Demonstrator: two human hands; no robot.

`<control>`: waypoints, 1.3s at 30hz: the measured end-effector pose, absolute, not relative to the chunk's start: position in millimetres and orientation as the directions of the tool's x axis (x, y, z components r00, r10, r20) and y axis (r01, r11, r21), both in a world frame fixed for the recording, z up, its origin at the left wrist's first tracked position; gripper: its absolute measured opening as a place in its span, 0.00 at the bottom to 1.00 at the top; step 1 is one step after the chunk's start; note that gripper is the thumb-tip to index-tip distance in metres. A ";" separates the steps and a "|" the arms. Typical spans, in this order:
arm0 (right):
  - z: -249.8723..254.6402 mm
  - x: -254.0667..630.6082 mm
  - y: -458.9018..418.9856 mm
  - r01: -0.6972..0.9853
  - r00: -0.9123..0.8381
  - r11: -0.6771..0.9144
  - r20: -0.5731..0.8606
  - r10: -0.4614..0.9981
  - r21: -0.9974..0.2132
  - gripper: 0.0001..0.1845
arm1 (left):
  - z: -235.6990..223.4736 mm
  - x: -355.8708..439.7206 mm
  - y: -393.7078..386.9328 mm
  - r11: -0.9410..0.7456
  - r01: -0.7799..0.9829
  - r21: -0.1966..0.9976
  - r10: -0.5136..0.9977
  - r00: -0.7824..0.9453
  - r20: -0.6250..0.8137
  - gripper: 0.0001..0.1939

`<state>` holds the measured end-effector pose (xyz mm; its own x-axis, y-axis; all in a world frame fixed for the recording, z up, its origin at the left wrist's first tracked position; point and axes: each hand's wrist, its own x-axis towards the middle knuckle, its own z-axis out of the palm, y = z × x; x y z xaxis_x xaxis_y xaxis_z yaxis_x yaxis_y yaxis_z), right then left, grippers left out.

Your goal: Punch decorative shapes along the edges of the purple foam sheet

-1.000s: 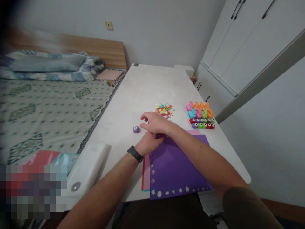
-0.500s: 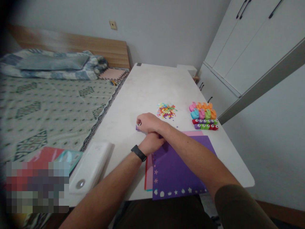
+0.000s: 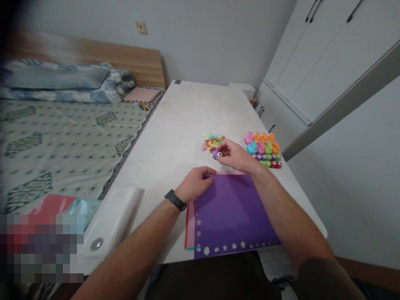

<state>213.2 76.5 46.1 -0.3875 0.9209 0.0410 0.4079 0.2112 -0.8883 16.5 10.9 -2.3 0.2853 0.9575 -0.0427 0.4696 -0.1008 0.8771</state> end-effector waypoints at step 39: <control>23.2 250.8 49.7 0.552 -0.512 0.171 -0.171 0.842 -0.816 0.26 | -2.7 17.7 11.6 -0.088 0.489 0.868 0.961 0.270 -0.054 0.16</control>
<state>250.8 49.7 23.2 -0.5119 0.8420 -0.1705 0.5523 0.1705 -0.8160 17.7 11.6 -2.7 0.2703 0.9613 -0.0544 0.4888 -0.0883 0.8679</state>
